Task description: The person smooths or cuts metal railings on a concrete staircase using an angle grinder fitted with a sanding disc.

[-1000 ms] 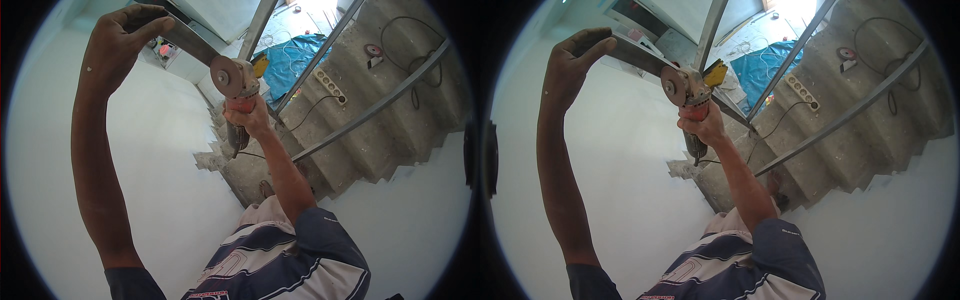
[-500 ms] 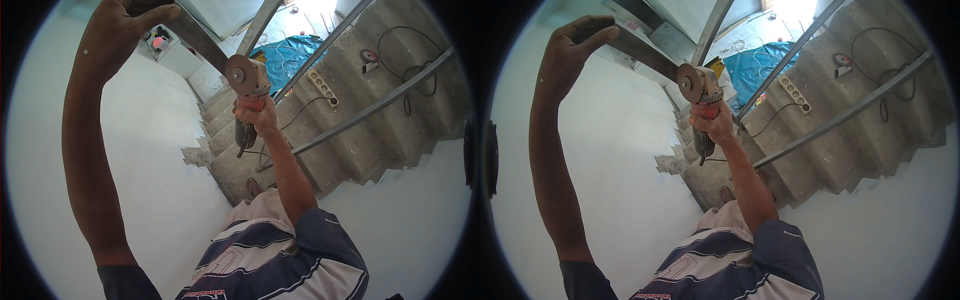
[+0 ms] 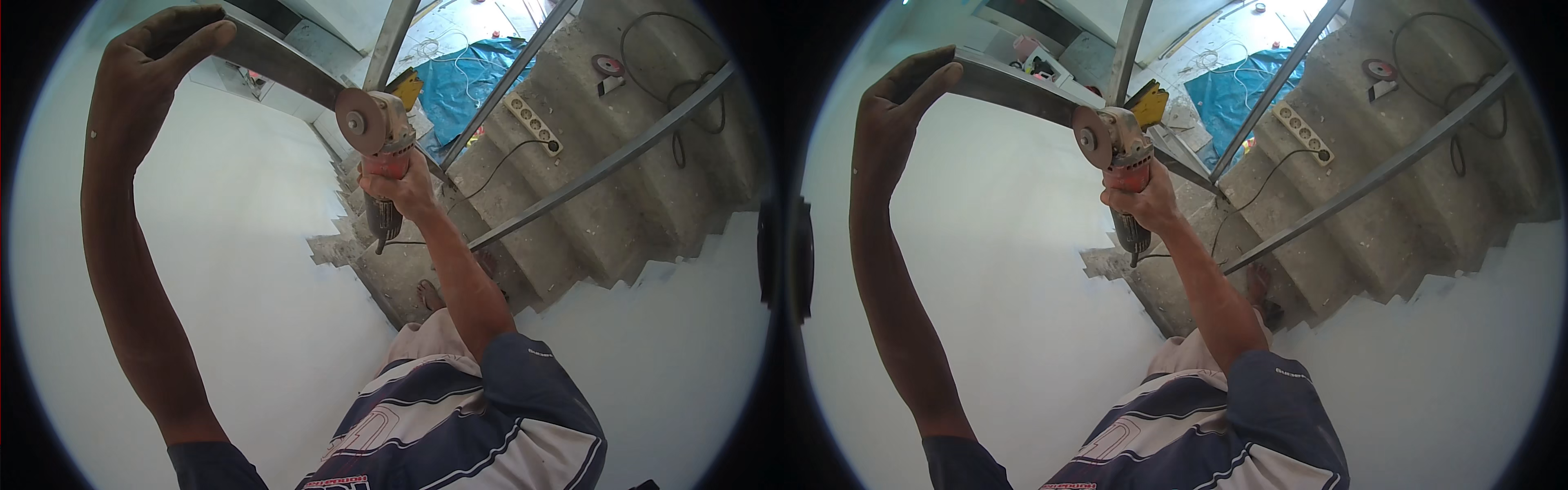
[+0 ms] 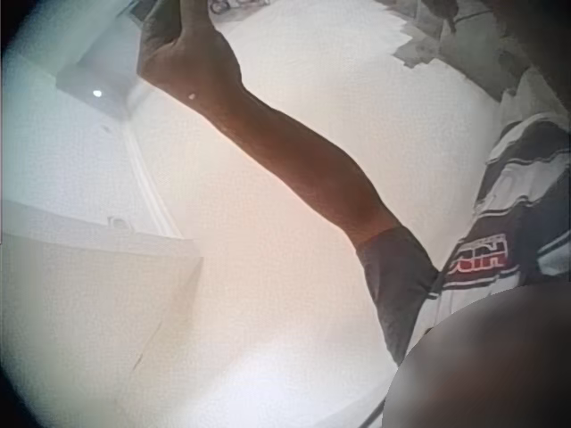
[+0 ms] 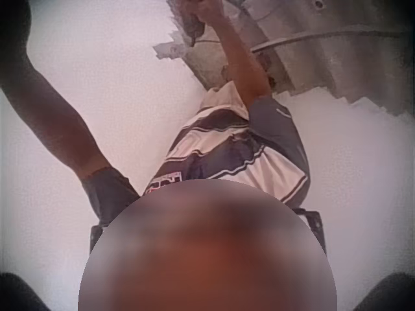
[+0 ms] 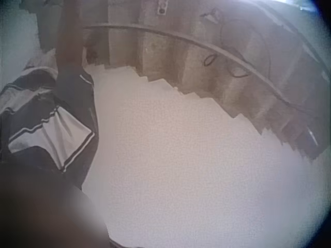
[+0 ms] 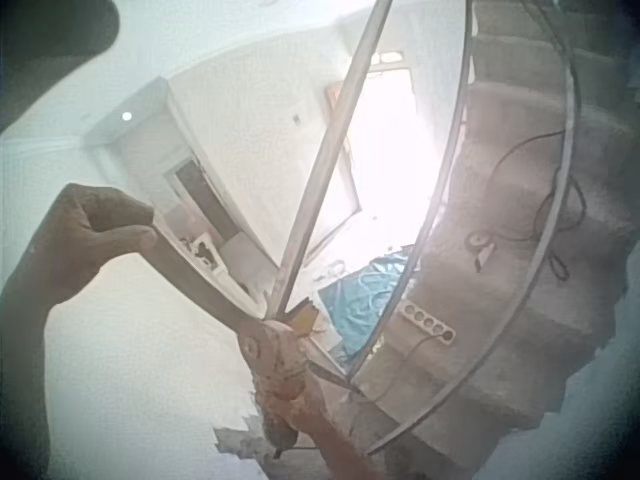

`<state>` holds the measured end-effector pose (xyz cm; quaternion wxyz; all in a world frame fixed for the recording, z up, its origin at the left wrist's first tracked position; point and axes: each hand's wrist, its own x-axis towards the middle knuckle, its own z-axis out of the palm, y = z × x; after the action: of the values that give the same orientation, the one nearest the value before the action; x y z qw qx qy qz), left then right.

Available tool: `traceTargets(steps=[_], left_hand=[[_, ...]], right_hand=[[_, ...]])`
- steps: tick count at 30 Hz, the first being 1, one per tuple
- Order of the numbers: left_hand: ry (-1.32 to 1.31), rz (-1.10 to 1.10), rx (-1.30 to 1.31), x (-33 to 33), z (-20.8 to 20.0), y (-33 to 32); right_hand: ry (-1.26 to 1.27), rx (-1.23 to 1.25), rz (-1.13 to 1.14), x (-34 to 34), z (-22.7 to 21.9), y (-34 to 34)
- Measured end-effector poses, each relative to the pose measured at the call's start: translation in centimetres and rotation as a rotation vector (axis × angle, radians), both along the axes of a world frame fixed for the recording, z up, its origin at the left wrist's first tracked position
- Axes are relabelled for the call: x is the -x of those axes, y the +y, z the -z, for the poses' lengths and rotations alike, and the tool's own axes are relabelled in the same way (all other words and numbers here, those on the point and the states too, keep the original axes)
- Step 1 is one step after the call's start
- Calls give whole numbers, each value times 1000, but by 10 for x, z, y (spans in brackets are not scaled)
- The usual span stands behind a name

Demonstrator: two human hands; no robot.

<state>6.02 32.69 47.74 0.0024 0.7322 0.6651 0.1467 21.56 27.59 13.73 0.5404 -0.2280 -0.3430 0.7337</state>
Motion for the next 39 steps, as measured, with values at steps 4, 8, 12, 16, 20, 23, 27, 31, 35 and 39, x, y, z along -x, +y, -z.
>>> traceTargets(steps=[4,8,12,16,20,23,27,31,35,39], left_hand=[[-10,-10,-2,2,0,1],[11,-23,-8,1,-1,-2],[74,-22,-31,3,1,1],[102,-34,-58,1,5,3],[-98,66,180,-23,-32,-21],[24,45,43,-5,-1,-1],[145,2,-31,6,-1,0],[129,28,3,2,-5,0],[102,46,14,-7,-13,-10],[79,61,25,-14,-19,-19]], right_hand=[[17,-18,-19,7,7,1],[28,-15,12,10,5,1],[11,30,-39,6,4,1],[21,33,-28,0,3,2],[39,-2,-40,13,-3,-2],[31,9,-13,5,4,1],[18,-3,-41,11,4,0],[54,-5,-33,10,8,1],[36,1,-19,9,2,-1],[15,12,-28,13,4,-2]])
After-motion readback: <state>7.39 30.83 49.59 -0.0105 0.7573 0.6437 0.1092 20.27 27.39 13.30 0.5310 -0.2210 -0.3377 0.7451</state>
